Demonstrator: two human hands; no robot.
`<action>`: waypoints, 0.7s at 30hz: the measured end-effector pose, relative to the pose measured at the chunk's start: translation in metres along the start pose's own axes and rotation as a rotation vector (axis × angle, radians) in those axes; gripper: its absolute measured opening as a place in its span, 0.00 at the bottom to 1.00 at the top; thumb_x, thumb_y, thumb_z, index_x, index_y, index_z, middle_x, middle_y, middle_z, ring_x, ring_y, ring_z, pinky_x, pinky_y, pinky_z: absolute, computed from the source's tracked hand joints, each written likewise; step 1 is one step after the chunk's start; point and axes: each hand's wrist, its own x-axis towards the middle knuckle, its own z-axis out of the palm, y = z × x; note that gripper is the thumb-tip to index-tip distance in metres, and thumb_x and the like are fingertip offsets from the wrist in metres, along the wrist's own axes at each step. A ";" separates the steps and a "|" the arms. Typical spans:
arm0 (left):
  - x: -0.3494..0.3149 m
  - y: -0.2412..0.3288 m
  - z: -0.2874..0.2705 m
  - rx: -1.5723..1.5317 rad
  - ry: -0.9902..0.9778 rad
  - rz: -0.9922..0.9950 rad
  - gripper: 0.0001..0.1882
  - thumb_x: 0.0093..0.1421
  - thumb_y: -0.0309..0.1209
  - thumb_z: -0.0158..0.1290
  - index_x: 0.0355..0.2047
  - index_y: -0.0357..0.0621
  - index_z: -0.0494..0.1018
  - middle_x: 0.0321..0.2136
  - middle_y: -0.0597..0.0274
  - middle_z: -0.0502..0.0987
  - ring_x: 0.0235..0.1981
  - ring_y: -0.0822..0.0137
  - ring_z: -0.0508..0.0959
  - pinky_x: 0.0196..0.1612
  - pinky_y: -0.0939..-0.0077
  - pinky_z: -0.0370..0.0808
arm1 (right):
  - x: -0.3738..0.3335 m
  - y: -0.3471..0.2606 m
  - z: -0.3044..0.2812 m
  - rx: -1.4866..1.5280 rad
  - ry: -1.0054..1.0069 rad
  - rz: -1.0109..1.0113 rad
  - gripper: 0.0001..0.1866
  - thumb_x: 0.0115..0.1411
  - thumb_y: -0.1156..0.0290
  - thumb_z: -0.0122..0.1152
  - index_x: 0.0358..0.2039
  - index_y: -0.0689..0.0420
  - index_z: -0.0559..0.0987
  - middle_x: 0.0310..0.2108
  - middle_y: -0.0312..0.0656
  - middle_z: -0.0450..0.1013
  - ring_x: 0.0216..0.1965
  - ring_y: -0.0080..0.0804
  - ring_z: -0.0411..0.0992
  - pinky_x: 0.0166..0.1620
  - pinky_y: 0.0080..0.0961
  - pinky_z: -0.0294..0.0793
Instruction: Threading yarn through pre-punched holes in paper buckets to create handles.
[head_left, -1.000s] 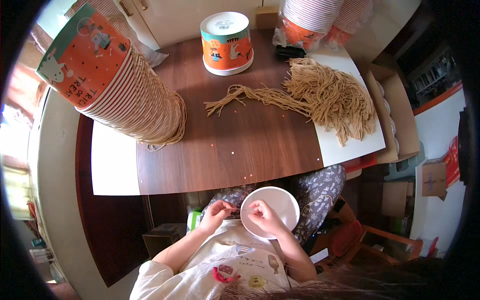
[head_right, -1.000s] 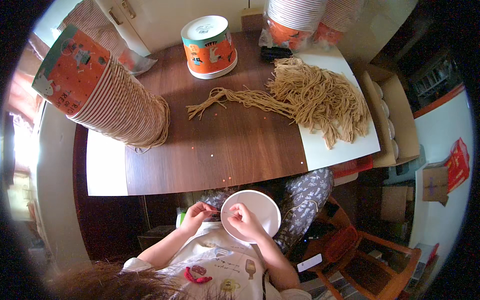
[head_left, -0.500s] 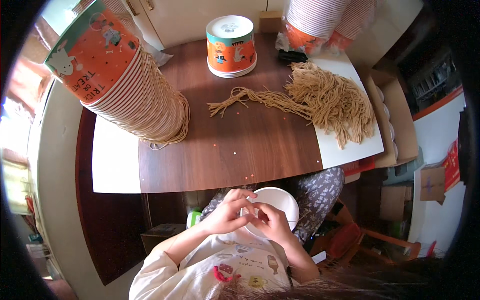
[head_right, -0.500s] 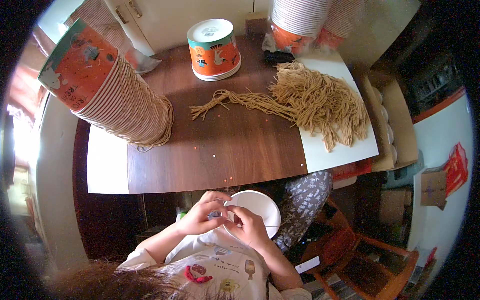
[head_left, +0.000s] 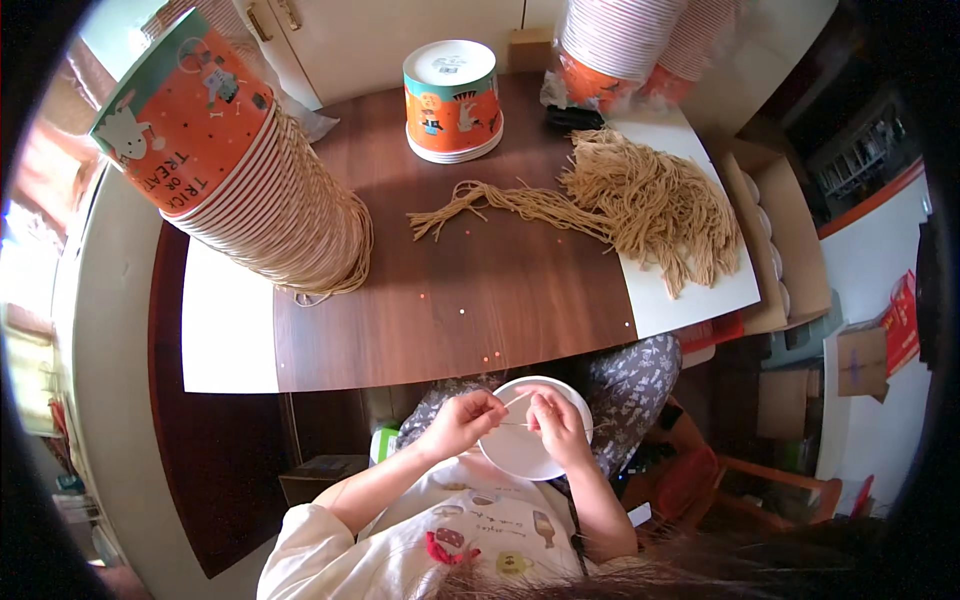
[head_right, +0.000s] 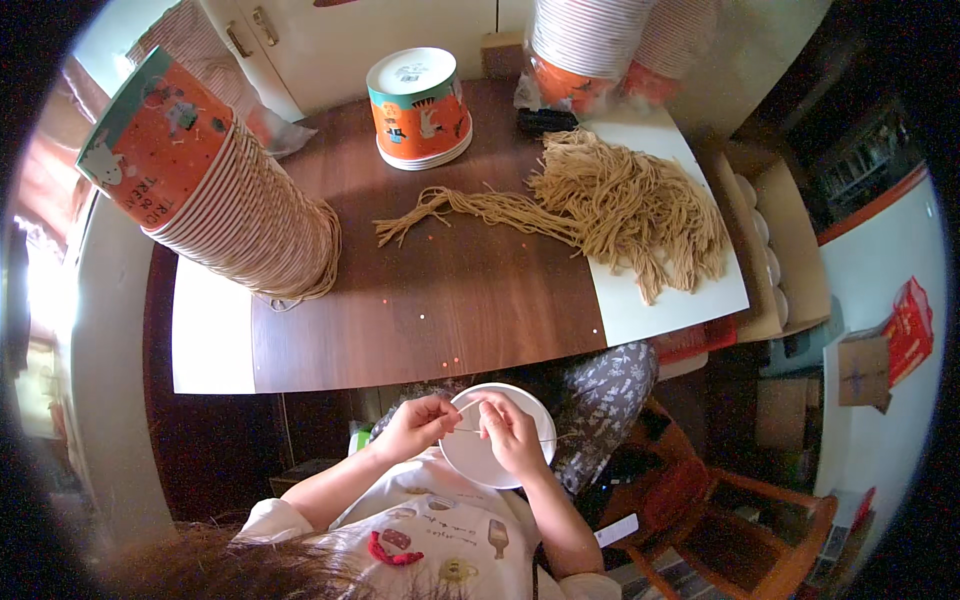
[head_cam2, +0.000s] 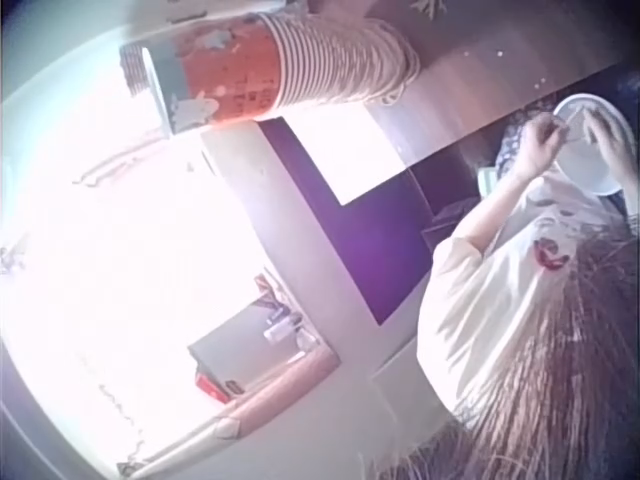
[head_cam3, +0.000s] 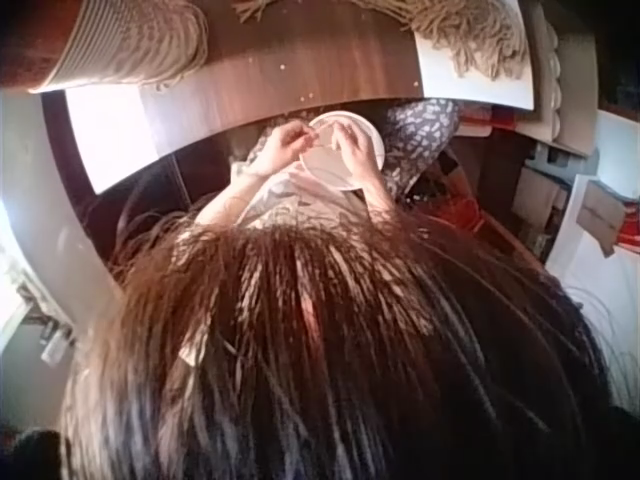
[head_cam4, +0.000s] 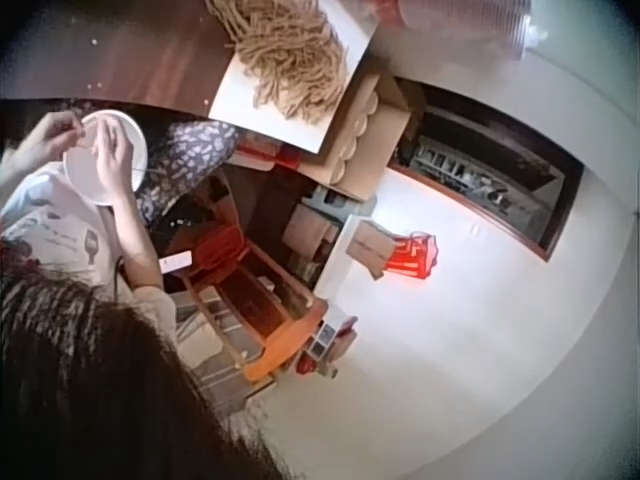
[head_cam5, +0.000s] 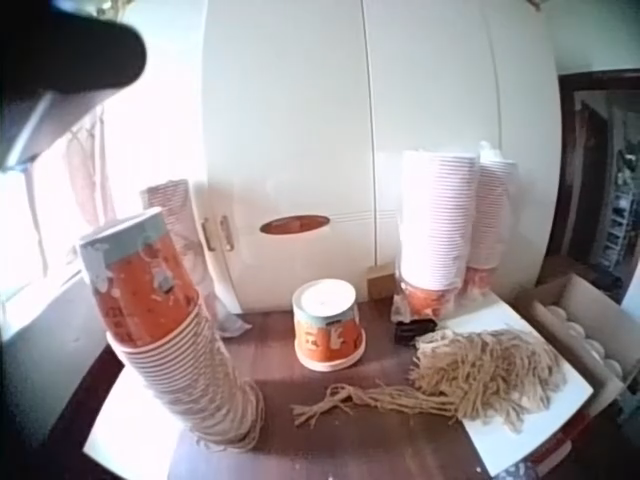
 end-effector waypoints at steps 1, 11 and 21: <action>0.000 0.003 0.001 0.000 0.001 0.000 0.08 0.59 0.29 0.48 0.33 0.35 0.71 0.25 0.66 0.74 0.29 0.77 0.72 0.33 0.83 0.70 | 0.001 -0.003 -0.002 0.000 -0.001 0.000 0.11 0.61 0.69 0.47 0.40 0.59 0.73 0.14 0.29 0.61 0.18 0.14 0.59 0.23 0.13 0.60; -0.005 0.014 -0.005 0.652 -0.135 0.246 0.07 0.51 0.27 0.50 0.29 0.38 0.75 0.21 0.56 0.76 0.22 0.66 0.76 0.28 0.75 0.72 | 0.031 -0.023 0.006 -0.166 -0.150 0.000 0.12 0.54 0.77 0.56 0.40 0.61 0.70 0.22 0.31 0.70 0.25 0.11 0.66 0.28 0.11 0.64; 0.002 -0.029 -0.028 -0.128 -0.120 -0.126 0.12 0.61 0.31 0.45 0.35 0.34 0.73 0.29 0.62 0.76 0.31 0.75 0.74 0.38 0.81 0.71 | 0.006 0.004 0.022 -0.765 -0.019 -0.512 0.09 0.47 0.70 0.61 0.28 0.55 0.72 0.27 0.37 0.69 0.31 0.36 0.68 0.36 0.33 0.65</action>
